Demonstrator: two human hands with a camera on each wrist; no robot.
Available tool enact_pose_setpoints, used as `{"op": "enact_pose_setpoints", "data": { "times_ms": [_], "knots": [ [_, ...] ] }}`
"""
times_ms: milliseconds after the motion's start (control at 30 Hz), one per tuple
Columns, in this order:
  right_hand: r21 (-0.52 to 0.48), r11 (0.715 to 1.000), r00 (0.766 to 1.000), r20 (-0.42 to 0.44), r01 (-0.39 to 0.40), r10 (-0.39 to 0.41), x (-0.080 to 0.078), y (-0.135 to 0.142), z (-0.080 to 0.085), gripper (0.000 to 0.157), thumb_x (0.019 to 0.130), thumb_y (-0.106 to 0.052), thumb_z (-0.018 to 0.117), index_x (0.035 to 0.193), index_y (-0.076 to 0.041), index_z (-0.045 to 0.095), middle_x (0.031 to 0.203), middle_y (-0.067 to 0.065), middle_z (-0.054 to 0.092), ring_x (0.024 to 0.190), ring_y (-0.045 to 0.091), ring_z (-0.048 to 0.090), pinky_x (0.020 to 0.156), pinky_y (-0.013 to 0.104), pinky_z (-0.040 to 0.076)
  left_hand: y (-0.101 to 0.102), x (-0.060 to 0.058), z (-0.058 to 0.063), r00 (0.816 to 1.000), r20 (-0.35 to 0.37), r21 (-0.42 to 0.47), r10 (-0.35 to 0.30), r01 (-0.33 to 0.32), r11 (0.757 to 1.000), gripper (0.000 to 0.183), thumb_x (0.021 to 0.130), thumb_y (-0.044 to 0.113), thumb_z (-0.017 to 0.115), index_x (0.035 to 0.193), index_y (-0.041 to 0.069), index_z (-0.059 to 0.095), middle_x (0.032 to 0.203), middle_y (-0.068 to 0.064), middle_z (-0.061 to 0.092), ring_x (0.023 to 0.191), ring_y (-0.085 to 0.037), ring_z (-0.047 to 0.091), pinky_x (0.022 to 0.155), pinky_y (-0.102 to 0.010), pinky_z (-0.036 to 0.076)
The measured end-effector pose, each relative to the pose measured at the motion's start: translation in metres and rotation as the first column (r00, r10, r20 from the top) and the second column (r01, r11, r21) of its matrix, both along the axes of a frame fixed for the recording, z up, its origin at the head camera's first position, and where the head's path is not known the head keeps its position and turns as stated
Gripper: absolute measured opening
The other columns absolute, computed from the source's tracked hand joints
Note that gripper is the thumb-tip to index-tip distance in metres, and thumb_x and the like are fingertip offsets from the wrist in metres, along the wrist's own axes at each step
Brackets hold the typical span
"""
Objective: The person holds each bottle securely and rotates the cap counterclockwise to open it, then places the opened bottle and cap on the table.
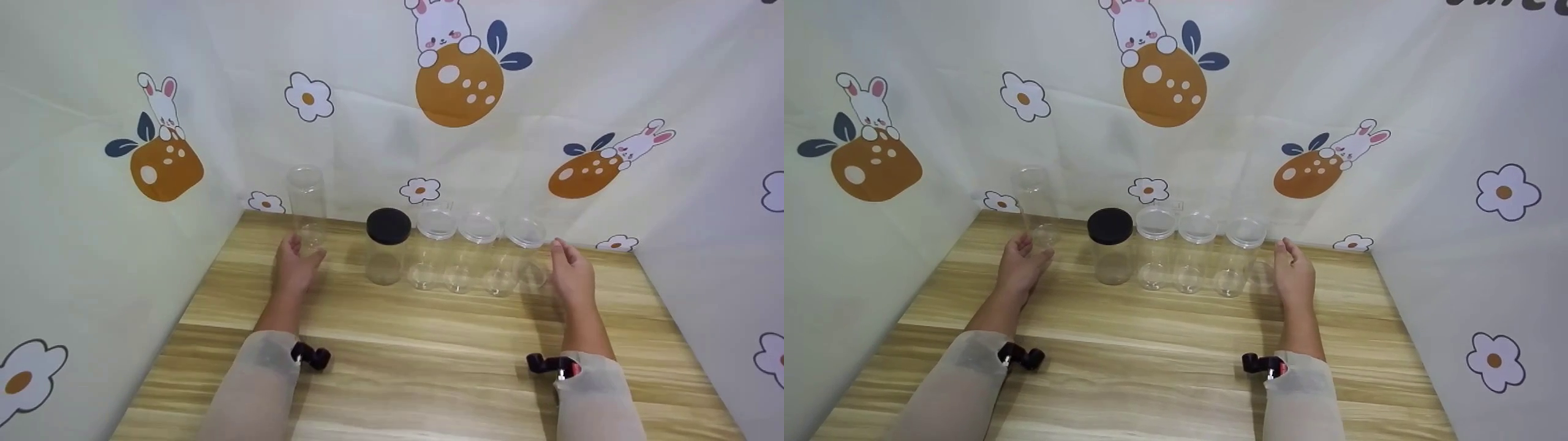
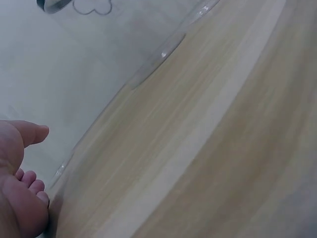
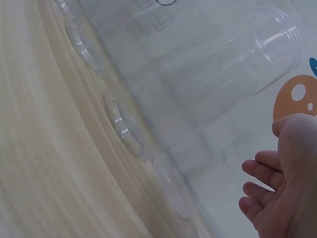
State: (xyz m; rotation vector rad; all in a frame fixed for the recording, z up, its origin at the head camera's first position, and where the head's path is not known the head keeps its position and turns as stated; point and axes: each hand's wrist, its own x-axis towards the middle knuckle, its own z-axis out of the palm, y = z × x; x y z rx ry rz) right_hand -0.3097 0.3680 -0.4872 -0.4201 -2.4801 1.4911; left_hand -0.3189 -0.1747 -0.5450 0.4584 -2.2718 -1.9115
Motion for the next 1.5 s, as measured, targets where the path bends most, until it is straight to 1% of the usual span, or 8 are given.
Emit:
{"op": "enact_pose_setpoints", "data": {
  "times_ms": [167,300,400,533,700,933,1233,1500],
  "knots": [
    [0.024,1.000,1.000,-0.031,-0.004,0.004,0.000,-0.002,0.005,0.071,0.109,-0.059,0.045,0.158,-0.009,0.052,0.165,0.013,0.050,0.158,0.033,0.041,0.133,0.048,0.031,0.015,0.006,0.004,0.999,0.005,-0.026,-0.050,0.050,0.998,0.086,0.097,0.025,0.077,0.166,0.007,0.029,0.173,-0.013,0.037,0.163,-0.031,0.032,0.134,-0.044,0.031],
    [0.038,0.999,0.998,-0.052,-0.023,0.025,0.000,-0.003,0.004,0.070,0.110,-0.059,0.044,0.158,-0.009,0.052,0.165,0.012,0.050,0.159,0.033,0.041,0.133,0.049,0.031,0.025,0.010,0.007,0.987,-0.021,0.083,-0.157,0.158,0.984,0.081,0.099,0.023,0.075,0.165,0.008,0.031,0.173,-0.011,0.037,0.163,-0.029,0.030,0.127,-0.048,0.043],
    [0.003,0.999,0.997,-0.061,-0.037,0.037,0.000,-0.005,0.004,0.070,0.110,-0.059,0.042,0.159,-0.009,0.051,0.167,0.010,0.049,0.160,0.030,0.038,0.135,0.046,0.029,0.031,0.010,0.006,0.961,-0.063,0.150,-0.268,0.274,0.950,0.077,0.099,0.013,0.068,0.166,0.008,0.031,0.174,-0.011,0.035,0.164,-0.030,0.029,0.128,-0.052,0.040],
    [-0.046,0.998,0.995,-0.087,-0.050,0.046,0.003,-0.008,0.008,0.067,0.113,-0.056,0.039,0.159,-0.010,0.050,0.167,0.007,0.049,0.162,0.026,0.035,0.136,0.043,0.026,0.038,0.009,0.003,0.903,-0.118,0.135,-0.412,0.426,0.895,0.085,0.091,0.002,0.064,0.168,0.006,0.027,0.176,-0.011,0.031,0.166,-0.033,0.026,0.134,-0.051,0.029],
    [-0.041,0.996,0.990,-0.123,-0.075,0.069,0.005,-0.013,0.012,0.065,0.114,-0.053,0.038,0.159,-0.009,0.051,0.166,0.008,0.050,0.163,0.024,0.034,0.136,0.043,0.025,0.047,0.009,0.000,0.857,-0.132,0.091,-0.498,0.510,0.855,0.097,0.090,0.008,0.077,0.170,0.006,0.022,0.178,-0.012,0.028,0.167,-0.033,0.023,0.136,-0.049,0.023],
    [-0.046,0.993,0.982,-0.162,-0.110,0.101,0.009,-0.019,0.019,0.062,0.115,-0.050,0.036,0.160,-0.010,0.050,0.167,0.007,0.050,0.163,0.022,0.033,0.137,0.042,0.024,0.062,0.008,-0.001,0.858,-0.136,0.083,-0.496,0.509,0.857,0.105,0.088,0.012,0.086,0.170,0.008,0.021,0.178,-0.013,0.027,0.166,-0.035,0.023,0.137,-0.050,0.020],
    [-0.043,0.992,0.975,-0.192,-0.122,0.111,0.012,-0.026,0.027,0.058,0.116,-0.046,0.036,0.159,-0.012,0.052,0.168,0.004,0.049,0.163,0.019,0.033,0.137,0.042,0.024,0.086,0.007,0.002,0.887,-0.075,0.019,-0.455,0.457,0.889,0.119,0.082,0.026,0.093,0.171,0.008,0.016,0.178,-0.015,0.025,0.167,-0.032,0.020,0.138,-0.047,0.018],
    [0.011,0.993,0.965,-0.236,-0.119,0.118,0.014,-0.033,0.035,0.056,0.116,-0.046,0.037,0.156,-0.012,0.055,0.166,0.004,0.052,0.162,0.021,0.036,0.135,0.044,0.027,0.092,0.008,0.004,0.899,-0.085,-0.066,-0.430,0.425,0.903,0.113,0.081,0.024,0.093,0.168,0.002,0.025,0.172,-0.019,0.037,0.164,-0.033,0.030,0.137,-0.047,0.022]
  ]
}}
